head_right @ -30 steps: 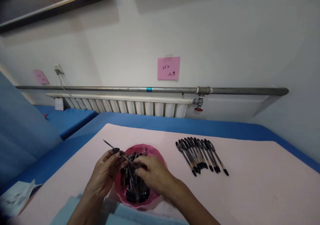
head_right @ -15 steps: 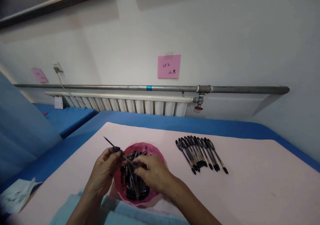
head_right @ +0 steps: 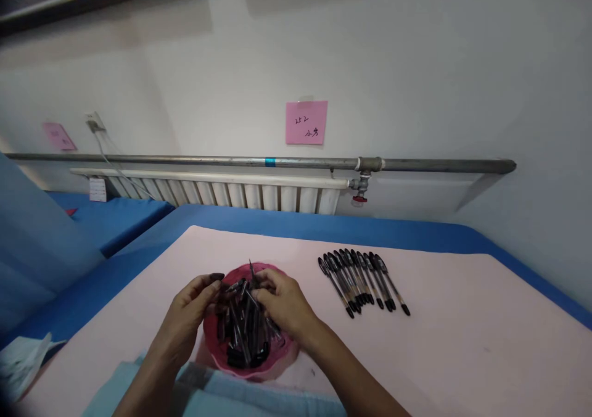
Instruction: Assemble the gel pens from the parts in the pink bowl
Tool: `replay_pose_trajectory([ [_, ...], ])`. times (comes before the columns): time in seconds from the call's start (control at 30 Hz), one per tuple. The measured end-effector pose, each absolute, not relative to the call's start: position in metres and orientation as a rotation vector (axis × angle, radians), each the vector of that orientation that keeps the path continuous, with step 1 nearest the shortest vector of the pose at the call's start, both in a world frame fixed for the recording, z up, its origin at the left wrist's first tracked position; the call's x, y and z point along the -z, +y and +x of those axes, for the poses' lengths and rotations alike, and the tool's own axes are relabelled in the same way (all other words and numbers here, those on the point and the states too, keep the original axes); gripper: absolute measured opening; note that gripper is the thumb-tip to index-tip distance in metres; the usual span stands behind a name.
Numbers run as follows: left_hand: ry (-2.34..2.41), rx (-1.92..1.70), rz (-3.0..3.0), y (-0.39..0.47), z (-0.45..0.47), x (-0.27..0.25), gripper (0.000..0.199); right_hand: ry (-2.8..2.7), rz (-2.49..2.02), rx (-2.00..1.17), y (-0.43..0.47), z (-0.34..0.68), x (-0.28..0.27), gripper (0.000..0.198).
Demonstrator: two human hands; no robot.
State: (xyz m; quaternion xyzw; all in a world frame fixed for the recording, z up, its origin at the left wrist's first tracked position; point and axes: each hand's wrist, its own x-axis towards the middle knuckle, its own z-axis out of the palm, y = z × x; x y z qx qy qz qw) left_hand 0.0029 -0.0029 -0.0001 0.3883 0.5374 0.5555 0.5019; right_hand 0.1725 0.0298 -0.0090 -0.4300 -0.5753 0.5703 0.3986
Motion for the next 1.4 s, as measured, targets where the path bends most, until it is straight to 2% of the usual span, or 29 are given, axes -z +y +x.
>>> replay_pose_trajectory([
  [0.13,1.49,-1.377,1.069,-0.002,-0.004,0.0,0.029,-1.404,-1.096,-1.353,0.033,0.175,0.009,0.019],
  [0.27,1.796,-1.315,1.324,0.0,-0.015,0.004,0.018,-1.448,-1.148,-1.13,0.035,0.178,0.01,0.018],
  [0.53,2.295,-0.48,2.059,0.003,-0.009,0.015,0.025,-1.509,-1.129,-1.027,0.037,0.179,0.015,0.017],
  [0.8,2.471,-0.172,2.124,-0.006,0.01,0.011,0.031,-1.462,-1.116,-1.074,0.036,0.179,0.015,0.017],
  [1.23,2.332,-0.126,2.146,-0.006,0.013,0.011,0.033,-1.41,-1.096,-1.152,0.039,0.178,0.017,0.013],
  [1.33,2.314,-0.305,2.108,-0.004,0.008,0.013,0.028,-1.383,-1.086,-1.167,0.04,0.179,0.018,0.013],
  [1.4,2.281,-0.602,2.029,-0.003,0.002,0.011,0.023,-1.386,-1.08,-1.177,0.039,0.178,0.016,0.015],
])
